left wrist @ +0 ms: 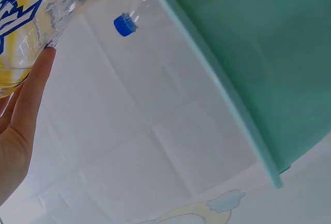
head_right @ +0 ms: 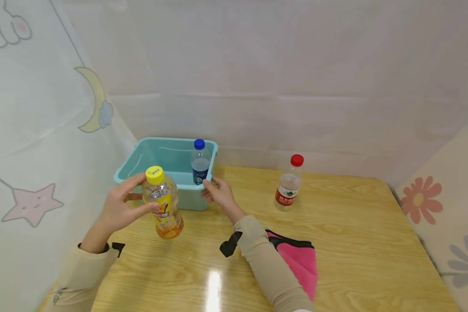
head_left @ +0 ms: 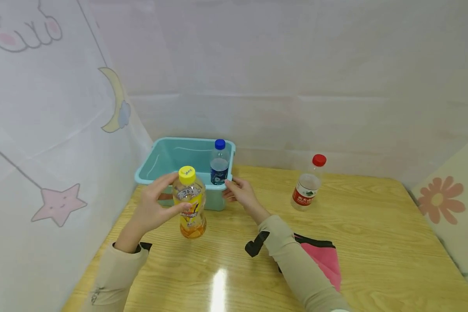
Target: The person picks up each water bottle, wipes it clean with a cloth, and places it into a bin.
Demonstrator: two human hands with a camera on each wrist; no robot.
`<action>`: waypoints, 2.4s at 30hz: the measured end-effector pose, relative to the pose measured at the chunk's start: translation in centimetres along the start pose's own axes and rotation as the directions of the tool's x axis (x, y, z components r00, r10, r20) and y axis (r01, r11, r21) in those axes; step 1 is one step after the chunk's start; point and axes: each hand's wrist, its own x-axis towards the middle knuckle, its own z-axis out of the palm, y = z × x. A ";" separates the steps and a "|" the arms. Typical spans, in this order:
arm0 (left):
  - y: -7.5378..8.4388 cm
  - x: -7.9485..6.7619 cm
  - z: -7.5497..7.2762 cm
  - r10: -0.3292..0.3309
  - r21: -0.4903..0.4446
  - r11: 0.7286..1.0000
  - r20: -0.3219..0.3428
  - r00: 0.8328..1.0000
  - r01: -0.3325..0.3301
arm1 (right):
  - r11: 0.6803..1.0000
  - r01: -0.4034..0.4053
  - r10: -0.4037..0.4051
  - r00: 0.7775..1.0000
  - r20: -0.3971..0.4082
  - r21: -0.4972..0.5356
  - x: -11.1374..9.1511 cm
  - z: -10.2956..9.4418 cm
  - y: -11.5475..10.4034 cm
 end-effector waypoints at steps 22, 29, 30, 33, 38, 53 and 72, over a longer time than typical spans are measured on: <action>1.3 7.6 -4.9 -0.013 0.106 0.994 -0.169 0.986 0.031 | 1.000 0.008 -0.008 1.000 0.003 -0.024 0.2 -0.2 0.3; -0.4 9.4 -4.7 -0.127 0.100 0.985 -0.155 0.980 0.144 | 1.000 0.007 -0.007 1.000 0.003 -0.015 0.1 -0.1 0.4; -0.6 9.7 -4.6 -0.145 0.088 0.983 -0.151 0.978 0.159 | 1.000 0.003 -0.003 1.000 0.005 -0.012 0.1 -0.1 0.4; -1.3 10.3 -4.8 -0.204 0.062 0.975 -0.127 0.971 0.213 | 1.000 0.000 0.000 1.000 0.016 -0.013 0.0 0.1 0.5; -2.6 11.3 -4.9 -0.316 0.077 0.945 -0.051 0.947 0.319 | 1.000 0.012 -0.011 1.000 0.026 -0.013 -0.1 0.3 0.4; -7.6 12.6 -2.8 -0.511 0.292 0.841 0.151 0.846 0.456 | 1.000 0.004 -0.002 0.997 0.071 -0.030 -1.4 0.3 -1.4; -11.0 13.0 0.3 -0.579 0.367 0.803 0.293 0.761 0.469 | 1.000 0.005 -0.005 1.000 -0.007 -0.013 -0.1 0.1 0.6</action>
